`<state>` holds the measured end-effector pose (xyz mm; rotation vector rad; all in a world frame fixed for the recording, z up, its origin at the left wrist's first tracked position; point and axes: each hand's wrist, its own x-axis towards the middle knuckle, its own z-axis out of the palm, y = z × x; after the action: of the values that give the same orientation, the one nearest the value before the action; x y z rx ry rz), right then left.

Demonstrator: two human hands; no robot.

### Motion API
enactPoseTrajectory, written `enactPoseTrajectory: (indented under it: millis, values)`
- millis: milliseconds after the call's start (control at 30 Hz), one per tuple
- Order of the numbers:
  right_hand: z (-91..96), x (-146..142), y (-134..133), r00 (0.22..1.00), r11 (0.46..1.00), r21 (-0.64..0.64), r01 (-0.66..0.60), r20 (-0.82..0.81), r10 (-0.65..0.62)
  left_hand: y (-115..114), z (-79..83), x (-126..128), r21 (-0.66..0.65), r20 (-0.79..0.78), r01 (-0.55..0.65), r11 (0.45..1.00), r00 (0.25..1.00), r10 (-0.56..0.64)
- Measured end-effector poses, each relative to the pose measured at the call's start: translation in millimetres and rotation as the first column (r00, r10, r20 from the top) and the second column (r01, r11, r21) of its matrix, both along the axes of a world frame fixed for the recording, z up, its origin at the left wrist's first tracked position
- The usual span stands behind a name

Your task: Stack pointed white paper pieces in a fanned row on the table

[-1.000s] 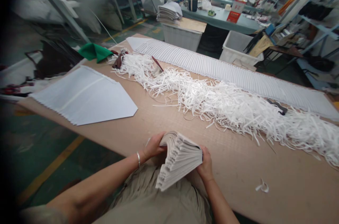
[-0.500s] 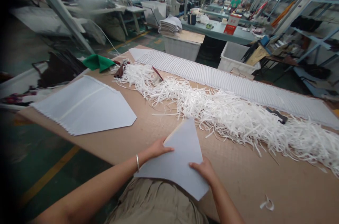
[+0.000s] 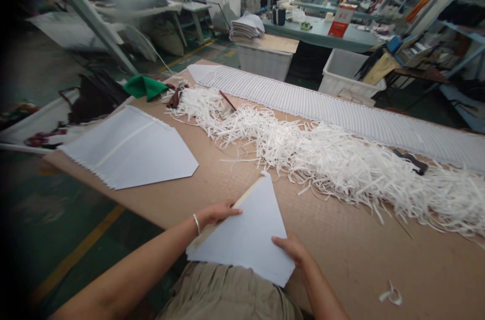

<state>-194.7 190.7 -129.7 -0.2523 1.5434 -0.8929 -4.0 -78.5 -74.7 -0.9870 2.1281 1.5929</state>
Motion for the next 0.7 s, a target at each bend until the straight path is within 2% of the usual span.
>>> enactPoseTrajectory:
  millis: [133, 200, 267, 333, 433, 533, 600, 700]
  values:
    - [7.8, -26.5, -6.5, 0.950, 0.978, 0.055, -0.199, -0.233, 0.207, 10.8, 2.9, 7.1, -0.123, -0.027, -0.019, 0.992, 1.000, 0.016]
    - [14.3, -49.1, -18.4, 0.948, 0.989, 0.047, -0.143, -0.280, 0.150, 22.9, 4.9, 14.3, -0.210, -0.051, -0.038, 0.977, 0.998, 0.028]
    - [20.0, -72.8, -38.7, 0.975, 0.999, -0.028, -0.019, -0.220, 0.012, 33.8, 7.8, 25.5, -0.286, -0.092, -0.035, 0.958, 0.996, 0.009]
    - [23.0, -92.1, -67.3, 0.988, 0.999, -0.041, -0.002, -0.153, -0.004, 41.0, 10.7, 39.3, -0.323, -0.122, -0.030, 0.946, 0.992, -0.010]
    - [20.9, -107.7, -124.1, 0.978, 0.985, 0.049, -0.163, -0.127, 0.168, 45.3, 12.3, 59.8, -0.326, -0.125, -0.045, 0.944, 0.992, 0.004]
    - [15.1, -115.0, -194.5, 0.953, 0.958, 0.083, -0.276, -0.103, 0.284, 46.8, 6.9, 76.3, -0.298, -0.094, -0.081, 0.951, 0.994, 0.055]
    - [12.6, -123.3, -246.3, 0.944, 0.950, 0.096, -0.298, -0.118, 0.308, 47.8, -0.4, 85.2, -0.280, -0.068, -0.121, 0.952, 0.992, 0.106]
    - [13.1, -147.1, -322.3, 0.944, 0.969, 0.081, -0.233, -0.220, 0.246, 47.2, -12.4, 94.8, -0.248, -0.028, -0.185, 0.951, 0.983, 0.184]
